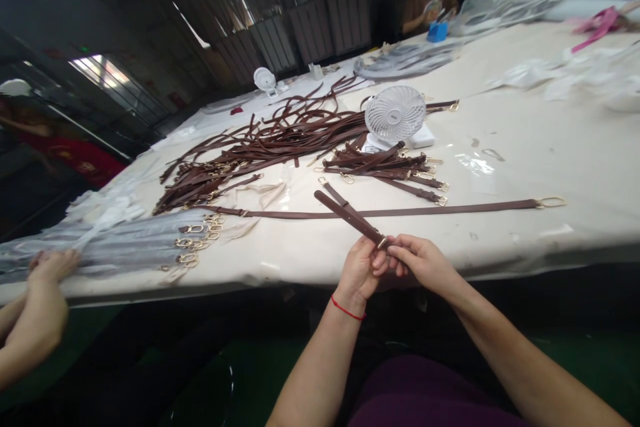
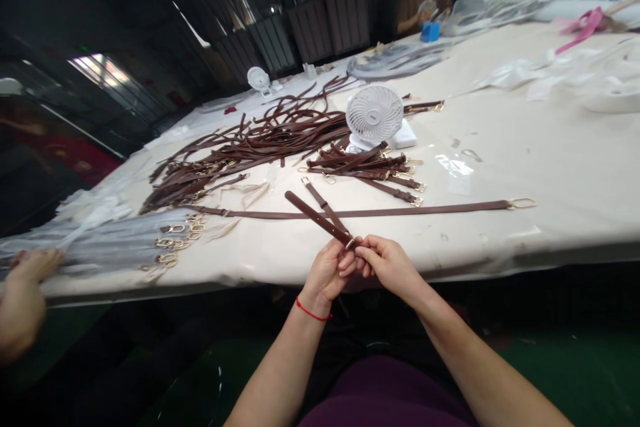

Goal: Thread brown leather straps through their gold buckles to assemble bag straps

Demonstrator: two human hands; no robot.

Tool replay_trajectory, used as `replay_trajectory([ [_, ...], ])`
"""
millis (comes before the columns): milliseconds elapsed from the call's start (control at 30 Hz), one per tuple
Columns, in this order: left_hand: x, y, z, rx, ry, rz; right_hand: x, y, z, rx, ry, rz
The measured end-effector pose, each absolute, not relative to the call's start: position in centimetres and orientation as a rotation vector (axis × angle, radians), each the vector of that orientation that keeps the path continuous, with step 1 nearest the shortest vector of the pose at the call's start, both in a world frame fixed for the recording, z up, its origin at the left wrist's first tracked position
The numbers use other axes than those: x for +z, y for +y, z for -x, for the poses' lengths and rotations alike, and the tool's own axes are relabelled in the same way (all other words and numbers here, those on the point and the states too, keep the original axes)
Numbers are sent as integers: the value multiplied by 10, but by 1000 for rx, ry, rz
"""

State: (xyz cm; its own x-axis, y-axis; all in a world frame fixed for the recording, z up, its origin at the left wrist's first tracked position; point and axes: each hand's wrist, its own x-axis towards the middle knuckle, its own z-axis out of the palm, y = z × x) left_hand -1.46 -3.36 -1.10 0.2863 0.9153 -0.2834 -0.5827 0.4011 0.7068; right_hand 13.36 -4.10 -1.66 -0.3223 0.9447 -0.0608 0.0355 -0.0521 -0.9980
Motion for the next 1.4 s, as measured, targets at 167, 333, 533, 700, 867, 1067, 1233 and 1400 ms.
replay_trajectory([
  [167, -12, -36, 12, 1082, 783, -609, -19, -40, -129, 1609, -1333, 1057],
  [333, -10, -36, 10, 1129, 911, -694, -20, -39, -125, 1608, -1293, 1065],
  [533, -12, -36, 10, 1089, 856, -653, -17, -42, -122, 1682, -1171, 1043],
  [700, -19, -36, 11, 1057, 688, -630, -15, -39, -120, 1642, -1204, 1033],
  [867, -14, -37, 13, 1050, 658, -588, -16, -39, -121, 1664, -1210, 1020],
  [1067, -13, -35, 16, 1166, 768, -475, -1, -42, -133, 1128, -1534, 1140],
  [1233, -14, -33, 10, 1141, 759, -483, 26, -17, -134, 783, -1843, 1122],
  [1400, -10, -35, 7, 1113, 784, -537, 28, 7, -123, 1055, -1887, 1035],
])
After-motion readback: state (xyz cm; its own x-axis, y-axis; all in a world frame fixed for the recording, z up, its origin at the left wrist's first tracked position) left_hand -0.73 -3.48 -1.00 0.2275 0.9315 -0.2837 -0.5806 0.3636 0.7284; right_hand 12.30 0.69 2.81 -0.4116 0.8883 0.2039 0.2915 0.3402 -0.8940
